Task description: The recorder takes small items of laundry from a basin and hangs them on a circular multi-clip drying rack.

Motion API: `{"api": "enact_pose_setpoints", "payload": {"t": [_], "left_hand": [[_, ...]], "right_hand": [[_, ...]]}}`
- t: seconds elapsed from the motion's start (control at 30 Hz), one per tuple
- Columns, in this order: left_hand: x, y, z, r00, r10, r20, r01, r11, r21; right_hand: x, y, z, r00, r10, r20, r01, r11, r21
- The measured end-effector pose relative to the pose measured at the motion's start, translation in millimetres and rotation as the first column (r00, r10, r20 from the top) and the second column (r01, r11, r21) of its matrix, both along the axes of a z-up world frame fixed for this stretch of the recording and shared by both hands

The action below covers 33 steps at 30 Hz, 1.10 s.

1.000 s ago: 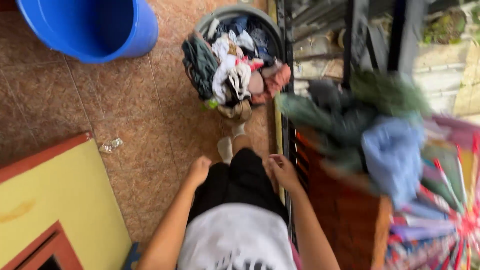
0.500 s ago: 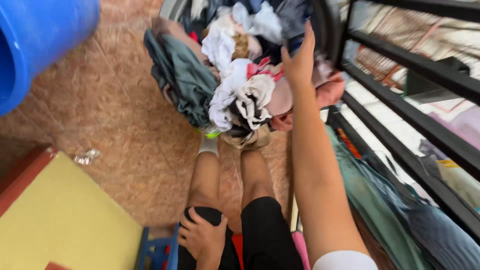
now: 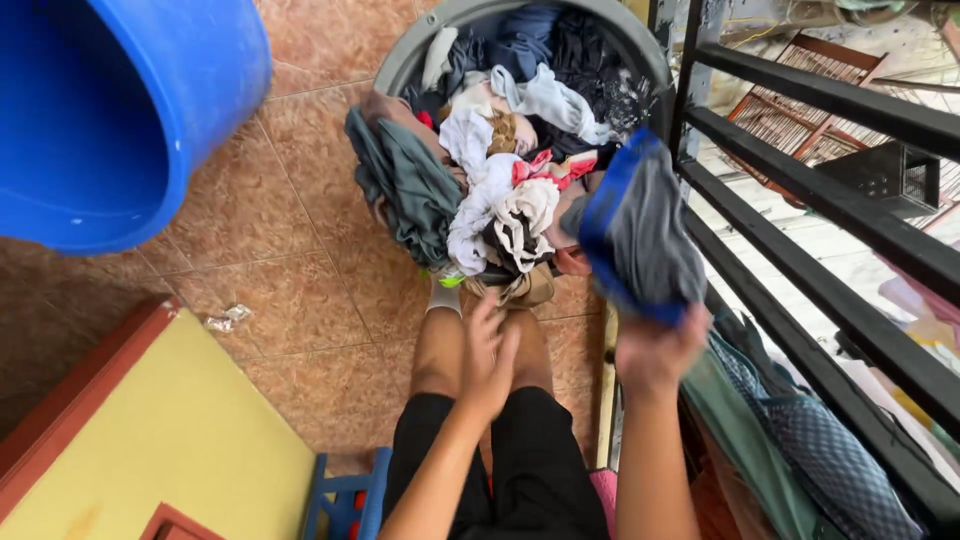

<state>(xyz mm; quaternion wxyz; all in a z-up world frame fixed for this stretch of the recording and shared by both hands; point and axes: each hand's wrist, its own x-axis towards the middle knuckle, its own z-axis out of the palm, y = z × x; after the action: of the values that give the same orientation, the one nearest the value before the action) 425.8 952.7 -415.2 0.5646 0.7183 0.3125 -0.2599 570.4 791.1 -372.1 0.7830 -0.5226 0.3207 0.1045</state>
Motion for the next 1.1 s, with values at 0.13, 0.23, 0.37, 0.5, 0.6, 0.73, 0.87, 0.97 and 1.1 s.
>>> {"api": "enact_pose_setpoints", "payload": {"t": [0.13, 0.23, 0.37, 0.5, 0.6, 0.73, 0.87, 0.97, 1.1], "left_hand": [[121.5, -23.8, -29.5, 0.529, 0.626, -0.573, -0.714, -0.038, -0.699], [139.8, -42.1, -50.6, 0.557, 0.668, -0.494, -0.658, -0.009, -0.753], [113.1, -57.6, -37.9, 0.842, 0.536, -0.06, -0.42, 0.583, -0.695], [119.8, -47.9, 21.6, 0.954, 0.29, 0.083, -0.216, 0.85, -0.481], [122.6, -48.9, 32.3, 0.946, 0.131, 0.297, -0.051, 0.964, -0.263], [129.1, -46.4, 40.2, 0.965, 0.076, 0.251, -0.043, 0.99, -0.134], [136.4, -49.6, 42.5, 0.968, 0.161, 0.19, -0.119, 0.969, -0.216], [128.4, -61.4, 30.8, 0.958, 0.201, 0.204, -0.175, 0.975, -0.141], [139.2, -58.8, 44.0, 0.911, 0.353, 0.215, -0.302, 0.923, -0.237]], "right_hand": [[-23.6, 19.9, 49.0, 0.992, -0.103, -0.079, 0.103, 0.995, 0.002], [-44.2, 14.2, 33.0, 0.969, -0.146, -0.2, 0.131, 0.988, -0.087], [-49.8, 22.9, -6.7, 0.936, -0.306, -0.173, 0.265, 0.938, -0.223], [-80.6, 16.7, -50.7, 0.96, -0.267, -0.089, 0.264, 0.963, -0.045], [-113.3, -0.9, -84.4, 0.987, -0.122, -0.107, 0.105, 0.983, -0.151], [-104.1, 2.9, -80.5, 0.992, -0.028, -0.127, -0.016, 0.944, -0.328], [-63.1, 18.5, -56.4, 0.988, -0.067, -0.141, 0.031, 0.97, -0.241], [-43.1, 20.8, -47.5, 0.951, -0.118, -0.285, 0.001, 0.925, -0.379], [-23.8, 32.6, -21.0, 0.985, -0.075, -0.154, 0.005, 0.912, -0.409]]}}
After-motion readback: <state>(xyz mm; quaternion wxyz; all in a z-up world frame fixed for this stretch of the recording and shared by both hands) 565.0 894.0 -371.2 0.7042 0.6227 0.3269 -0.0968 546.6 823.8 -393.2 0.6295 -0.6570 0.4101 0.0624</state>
